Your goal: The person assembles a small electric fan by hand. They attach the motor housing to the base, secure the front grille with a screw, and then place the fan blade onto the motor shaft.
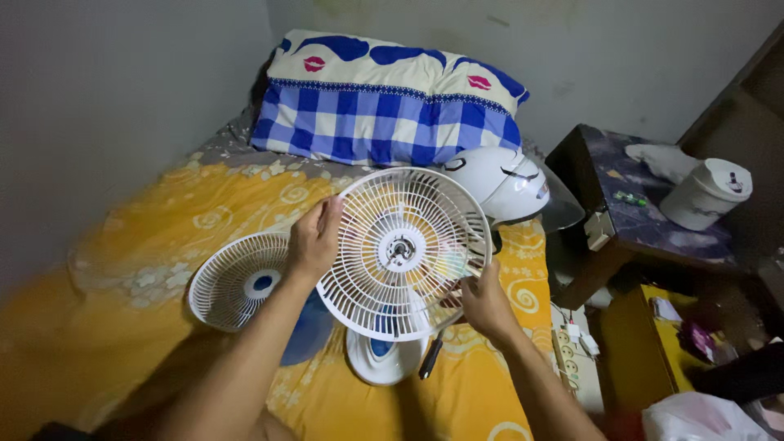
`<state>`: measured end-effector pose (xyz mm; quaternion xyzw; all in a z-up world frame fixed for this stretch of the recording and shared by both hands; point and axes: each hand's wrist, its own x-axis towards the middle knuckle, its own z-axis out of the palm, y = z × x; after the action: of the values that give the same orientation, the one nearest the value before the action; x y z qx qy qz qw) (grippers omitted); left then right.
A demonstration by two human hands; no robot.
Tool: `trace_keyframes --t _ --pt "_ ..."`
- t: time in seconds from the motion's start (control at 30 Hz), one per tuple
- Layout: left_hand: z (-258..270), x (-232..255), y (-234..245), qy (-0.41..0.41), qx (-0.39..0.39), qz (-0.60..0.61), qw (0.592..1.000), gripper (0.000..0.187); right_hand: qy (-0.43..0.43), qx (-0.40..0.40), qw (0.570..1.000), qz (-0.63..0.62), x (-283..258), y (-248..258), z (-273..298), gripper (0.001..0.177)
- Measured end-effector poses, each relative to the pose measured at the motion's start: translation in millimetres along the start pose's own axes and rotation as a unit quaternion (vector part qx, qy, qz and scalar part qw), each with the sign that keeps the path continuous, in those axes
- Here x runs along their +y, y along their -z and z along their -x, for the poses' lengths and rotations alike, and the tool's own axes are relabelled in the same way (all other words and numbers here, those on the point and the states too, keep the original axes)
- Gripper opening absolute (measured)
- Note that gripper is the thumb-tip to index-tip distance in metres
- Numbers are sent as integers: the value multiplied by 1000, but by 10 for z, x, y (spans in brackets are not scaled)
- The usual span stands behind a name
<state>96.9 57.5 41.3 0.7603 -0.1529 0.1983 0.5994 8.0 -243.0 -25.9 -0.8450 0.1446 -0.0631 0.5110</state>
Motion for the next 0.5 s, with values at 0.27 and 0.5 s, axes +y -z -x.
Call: trace_keyframes --t 0.27,0.5 --pt "179 67 -25 -7 -28 112 993 45 93 6 994 -64 173 -24 140 36" --pt "205 225 -74 -21 -47 119 992 48 7 -43 988 -145 -148 140 288 43"
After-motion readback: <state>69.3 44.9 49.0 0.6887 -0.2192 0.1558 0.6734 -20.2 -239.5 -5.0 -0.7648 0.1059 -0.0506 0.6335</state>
